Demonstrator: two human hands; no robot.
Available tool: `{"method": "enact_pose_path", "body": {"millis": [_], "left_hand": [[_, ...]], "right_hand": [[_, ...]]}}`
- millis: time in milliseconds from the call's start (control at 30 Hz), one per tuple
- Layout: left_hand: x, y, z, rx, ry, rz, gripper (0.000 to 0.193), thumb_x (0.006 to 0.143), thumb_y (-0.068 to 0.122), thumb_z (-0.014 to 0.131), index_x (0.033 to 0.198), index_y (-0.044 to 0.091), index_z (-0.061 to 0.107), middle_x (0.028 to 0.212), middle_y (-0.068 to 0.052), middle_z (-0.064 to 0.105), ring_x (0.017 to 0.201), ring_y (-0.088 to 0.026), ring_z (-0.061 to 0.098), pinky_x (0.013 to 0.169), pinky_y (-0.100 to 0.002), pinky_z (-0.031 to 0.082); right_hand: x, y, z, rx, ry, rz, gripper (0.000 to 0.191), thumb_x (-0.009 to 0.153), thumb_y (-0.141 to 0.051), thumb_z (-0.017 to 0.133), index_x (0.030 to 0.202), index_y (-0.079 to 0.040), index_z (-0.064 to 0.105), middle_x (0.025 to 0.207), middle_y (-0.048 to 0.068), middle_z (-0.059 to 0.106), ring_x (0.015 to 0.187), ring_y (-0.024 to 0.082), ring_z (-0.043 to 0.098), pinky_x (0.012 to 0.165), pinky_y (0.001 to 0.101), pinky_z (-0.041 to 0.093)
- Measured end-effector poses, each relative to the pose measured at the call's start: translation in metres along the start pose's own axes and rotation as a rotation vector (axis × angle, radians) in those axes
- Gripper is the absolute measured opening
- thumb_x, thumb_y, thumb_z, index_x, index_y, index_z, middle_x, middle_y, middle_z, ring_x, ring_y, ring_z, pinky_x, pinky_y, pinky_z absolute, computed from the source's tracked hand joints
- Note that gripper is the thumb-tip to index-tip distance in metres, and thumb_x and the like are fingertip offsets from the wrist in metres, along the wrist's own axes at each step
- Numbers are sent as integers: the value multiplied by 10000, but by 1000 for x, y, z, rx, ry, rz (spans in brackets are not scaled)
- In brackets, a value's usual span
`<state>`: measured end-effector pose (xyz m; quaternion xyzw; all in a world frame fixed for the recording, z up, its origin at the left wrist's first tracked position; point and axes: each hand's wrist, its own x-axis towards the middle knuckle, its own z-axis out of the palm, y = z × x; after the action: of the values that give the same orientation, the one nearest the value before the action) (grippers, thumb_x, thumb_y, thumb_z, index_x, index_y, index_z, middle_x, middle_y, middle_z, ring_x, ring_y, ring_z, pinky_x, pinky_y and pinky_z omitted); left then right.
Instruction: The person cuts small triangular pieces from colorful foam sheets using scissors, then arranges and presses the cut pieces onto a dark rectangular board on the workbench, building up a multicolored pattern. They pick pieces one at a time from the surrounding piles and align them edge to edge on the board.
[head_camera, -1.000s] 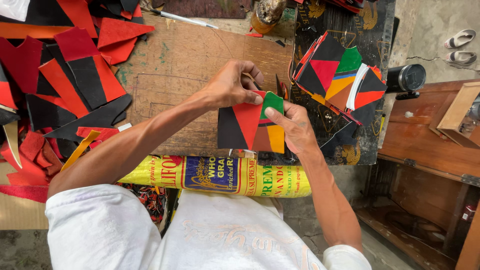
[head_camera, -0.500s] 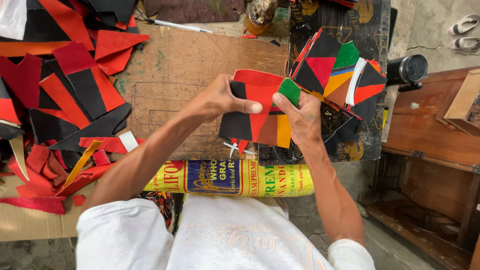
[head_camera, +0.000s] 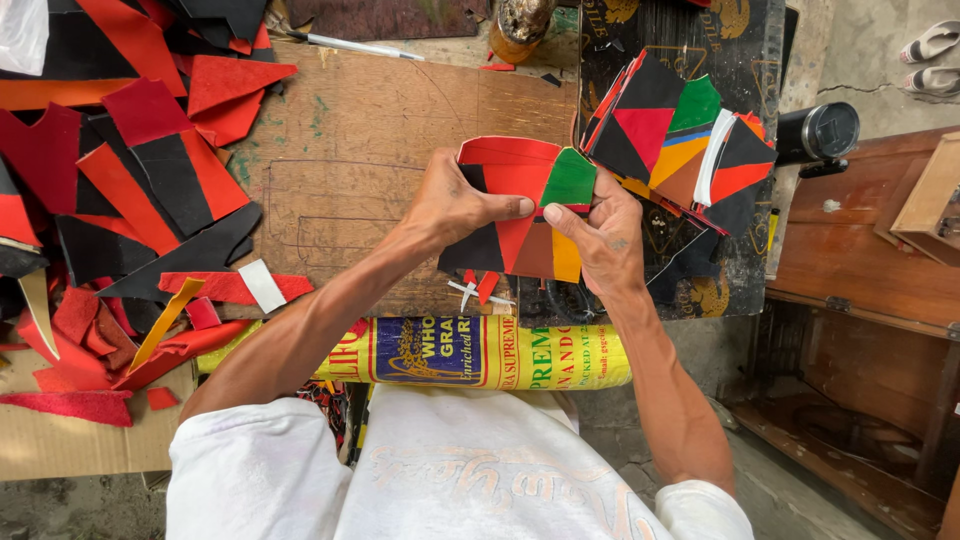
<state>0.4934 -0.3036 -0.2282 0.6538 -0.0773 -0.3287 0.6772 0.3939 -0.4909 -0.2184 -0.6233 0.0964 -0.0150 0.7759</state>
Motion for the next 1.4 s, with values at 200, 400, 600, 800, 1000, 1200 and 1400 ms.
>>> {"method": "enact_pose_path", "body": {"millis": [200, 400, 600, 800, 1000, 1200, 1400], "left_hand": [[9, 1, -11, 77, 93, 112, 422, 673, 140, 863, 1044, -21, 742, 941, -91, 800, 813, -119, 748, 748, -286, 640], [10, -9, -21, 94, 105, 121, 395, 709, 153, 805, 1063, -16, 756, 939, -94, 804, 806, -116, 737, 733, -296, 625], [22, -3, -52, 161, 0, 68, 362, 788, 183, 831, 1098, 14, 751, 925, -70, 803, 782, -106, 721, 713, -297, 610], [47, 3, -62, 65, -83, 66, 338, 851, 235, 829, 1119, 43, 754, 930, -40, 797, 790, -86, 704, 718, -293, 605], [91, 13, -80, 272, -34, -97, 299, 851, 203, 832, 1093, 34, 786, 861, -41, 788, 716, -109, 676, 661, -300, 572], [120, 32, -88, 64, -317, 170, 592, 826, -8, 817, 1367, 14, 578, 1179, -79, 716, 1051, -146, 658, 954, -311, 548], [258, 55, -62, 66, -106, 496, 855, 807, -56, 841, 1515, -20, 363, 1446, -188, 578, 1345, -304, 587, 1175, -416, 465]], "right_hand": [[17, 3, 11, -136, 25, -41, 439, 906, 50, 746, 1311, 47, 576, 1176, 79, 690, 1074, 116, 668, 971, 279, 557], [24, 28, 27, -133, 76, -22, 323, 930, 49, 743, 1230, 60, 623, 1111, 80, 700, 989, 109, 658, 906, 276, 553], [48, 25, 34, 66, -16, 142, 302, 946, -56, 729, 1225, 46, 672, 1158, 89, 728, 1027, 111, 678, 937, 276, 564], [69, 39, 25, 14, 87, 93, 237, 968, -118, 719, 1162, 18, 721, 1071, 41, 746, 956, 93, 675, 874, 265, 557], [113, 56, 32, -282, 211, 12, 153, 1040, -123, 732, 1072, 26, 715, 918, 11, 660, 884, 80, 574, 787, 256, 502], [104, 11, -5, -29, 221, 60, 303, 1026, -204, 592, 1266, -38, 674, 1149, 28, 747, 1025, 79, 695, 924, 222, 563], [168, -31, -109, -689, 686, -333, 159, 1044, -50, 663, 1164, 28, 731, 1091, 76, 670, 968, 106, 659, 845, 253, 537]]}}
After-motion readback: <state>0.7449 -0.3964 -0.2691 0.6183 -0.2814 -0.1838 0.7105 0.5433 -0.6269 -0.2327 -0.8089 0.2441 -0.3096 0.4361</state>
